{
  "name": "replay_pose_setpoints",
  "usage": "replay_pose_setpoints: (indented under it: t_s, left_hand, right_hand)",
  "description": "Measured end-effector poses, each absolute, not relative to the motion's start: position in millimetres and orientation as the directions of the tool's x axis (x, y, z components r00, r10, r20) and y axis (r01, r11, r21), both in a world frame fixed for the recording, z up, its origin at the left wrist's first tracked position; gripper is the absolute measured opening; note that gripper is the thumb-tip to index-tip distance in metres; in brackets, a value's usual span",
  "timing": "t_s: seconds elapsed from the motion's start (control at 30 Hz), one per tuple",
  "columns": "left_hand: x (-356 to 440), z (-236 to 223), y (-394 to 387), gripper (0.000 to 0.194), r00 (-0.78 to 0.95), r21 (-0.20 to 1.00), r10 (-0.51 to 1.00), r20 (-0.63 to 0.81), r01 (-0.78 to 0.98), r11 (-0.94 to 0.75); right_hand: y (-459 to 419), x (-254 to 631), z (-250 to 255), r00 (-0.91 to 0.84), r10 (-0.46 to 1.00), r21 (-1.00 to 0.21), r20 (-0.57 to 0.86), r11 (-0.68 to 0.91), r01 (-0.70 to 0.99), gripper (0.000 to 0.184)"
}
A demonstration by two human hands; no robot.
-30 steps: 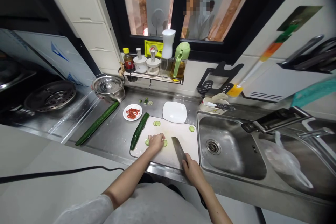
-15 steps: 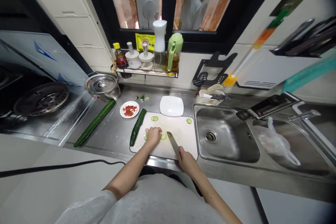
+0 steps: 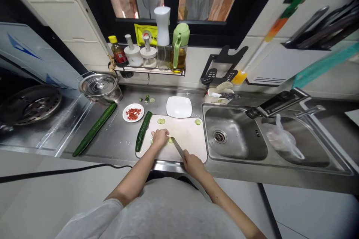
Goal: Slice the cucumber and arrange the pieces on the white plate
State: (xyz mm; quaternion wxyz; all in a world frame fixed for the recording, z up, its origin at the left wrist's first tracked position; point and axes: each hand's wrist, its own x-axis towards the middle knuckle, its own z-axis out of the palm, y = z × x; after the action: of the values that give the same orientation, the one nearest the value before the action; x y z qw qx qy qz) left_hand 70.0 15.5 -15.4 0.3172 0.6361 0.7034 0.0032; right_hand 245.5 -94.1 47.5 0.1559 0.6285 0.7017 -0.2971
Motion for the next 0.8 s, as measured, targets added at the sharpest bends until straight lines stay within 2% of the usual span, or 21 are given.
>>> replay_pose_setpoints:
  t_s: [0.33, 0.6, 0.8]
  left_hand:
    - [69, -18, 17, 0.020, 0.004, 0.388, 0.896, -0.444, 0.902, 0.188]
    - [69, -18, 18, 0.019, 0.012, 0.381, 0.893, -0.451, 0.907, 0.180]
    - [70, -18, 19, 0.018, 0.011, 0.365, 0.891, -0.453, 0.915, 0.174]
  right_hand:
    - [-93, 243, 40, -0.174, 0.800, -0.216, -0.575, 0.057, 0.975, 0.023]
    - [-91, 232, 42, -0.133, 0.770, -0.148, -0.624, 0.051, 0.988, 0.034]
    - [-88, 227, 44, -0.137, 0.755, -0.152, -0.641, 0.050, 0.987, 0.038]
